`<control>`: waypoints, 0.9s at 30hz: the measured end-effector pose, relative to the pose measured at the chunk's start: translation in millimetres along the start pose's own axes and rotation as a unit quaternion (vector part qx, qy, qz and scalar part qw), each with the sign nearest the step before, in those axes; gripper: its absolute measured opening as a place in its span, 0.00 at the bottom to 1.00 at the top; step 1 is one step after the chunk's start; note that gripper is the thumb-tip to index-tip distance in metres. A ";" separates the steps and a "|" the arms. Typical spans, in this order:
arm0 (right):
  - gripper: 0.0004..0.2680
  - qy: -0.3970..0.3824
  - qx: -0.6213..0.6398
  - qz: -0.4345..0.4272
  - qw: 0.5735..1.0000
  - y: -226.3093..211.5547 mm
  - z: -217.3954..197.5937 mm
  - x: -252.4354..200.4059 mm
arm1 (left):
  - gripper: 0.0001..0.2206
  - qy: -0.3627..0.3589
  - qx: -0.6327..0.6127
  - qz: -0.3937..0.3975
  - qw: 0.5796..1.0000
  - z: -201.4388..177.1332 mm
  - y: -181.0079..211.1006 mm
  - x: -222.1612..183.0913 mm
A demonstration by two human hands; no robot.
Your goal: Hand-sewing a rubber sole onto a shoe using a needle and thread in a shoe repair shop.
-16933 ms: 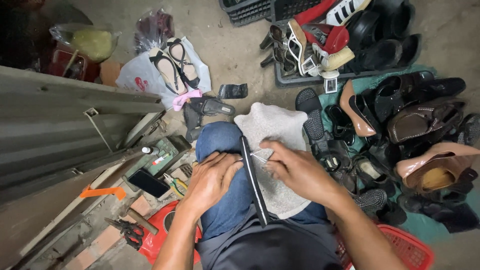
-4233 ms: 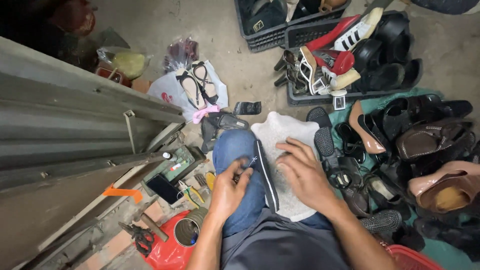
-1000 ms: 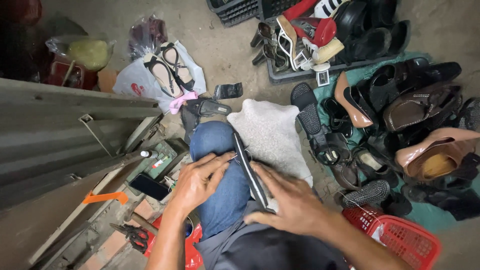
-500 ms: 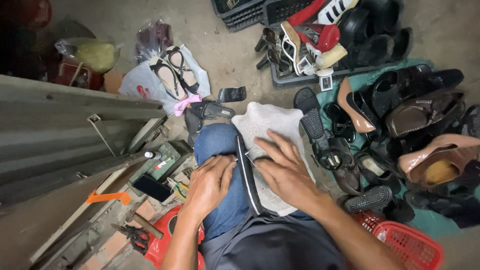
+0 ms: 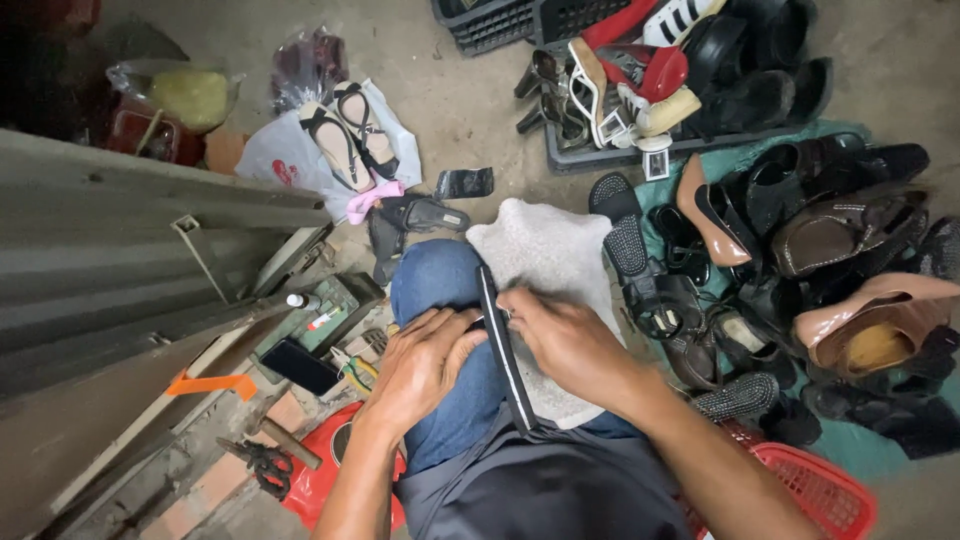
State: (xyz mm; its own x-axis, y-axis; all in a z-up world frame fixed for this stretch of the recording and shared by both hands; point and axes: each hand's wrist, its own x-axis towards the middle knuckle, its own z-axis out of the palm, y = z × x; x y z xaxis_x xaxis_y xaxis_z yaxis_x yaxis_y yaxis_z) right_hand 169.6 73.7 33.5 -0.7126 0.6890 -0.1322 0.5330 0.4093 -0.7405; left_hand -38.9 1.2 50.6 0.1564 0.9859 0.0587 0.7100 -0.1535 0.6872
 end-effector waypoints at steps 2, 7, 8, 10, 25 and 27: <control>0.08 -0.063 0.006 0.019 0.998 -2.3 -7.0 -1.1 | 0.12 -0.001 -0.014 -0.002 1.000 -3.0 1.4 -2.9; 0.20 -0.143 0.039 0.078 0.986 -20.4 -32.7 -11.8 | 0.13 0.003 -0.023 -0.051 0.998 8.6 -11.2 -12.9; 0.20 -0.117 0.030 0.074 0.990 -19.3 -31.9 -14.1 | 0.14 -0.005 -0.011 -0.075 0.997 14.0 -15.5 -18.1; 0.20 -0.083 0.021 0.073 0.994 -12.5 -27.0 -13.0 | 0.15 -0.016 0.004 -0.091 0.996 16.6 -20.2 -19.2; 0.24 -0.063 -0.021 -0.029 0.997 -11.3 -34.9 -16.4 | 0.11 0.024 0.101 -0.022 0.994 17.6 -4.7 -5.6; 0.23 0.031 -0.055 -0.053 0.997 -4.6 -33.1 -19.2 | 0.12 0.036 0.061 -0.022 0.997 11.0 -0.8 -4.1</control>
State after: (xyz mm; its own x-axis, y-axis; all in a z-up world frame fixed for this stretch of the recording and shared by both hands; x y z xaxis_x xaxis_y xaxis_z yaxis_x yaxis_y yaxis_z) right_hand 196.0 78.5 61.3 -0.7401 0.6723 -0.0142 0.5058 0.5426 -0.6706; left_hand -32.6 -3.5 41.8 0.0775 0.9934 0.0848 0.7937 -0.1129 0.5977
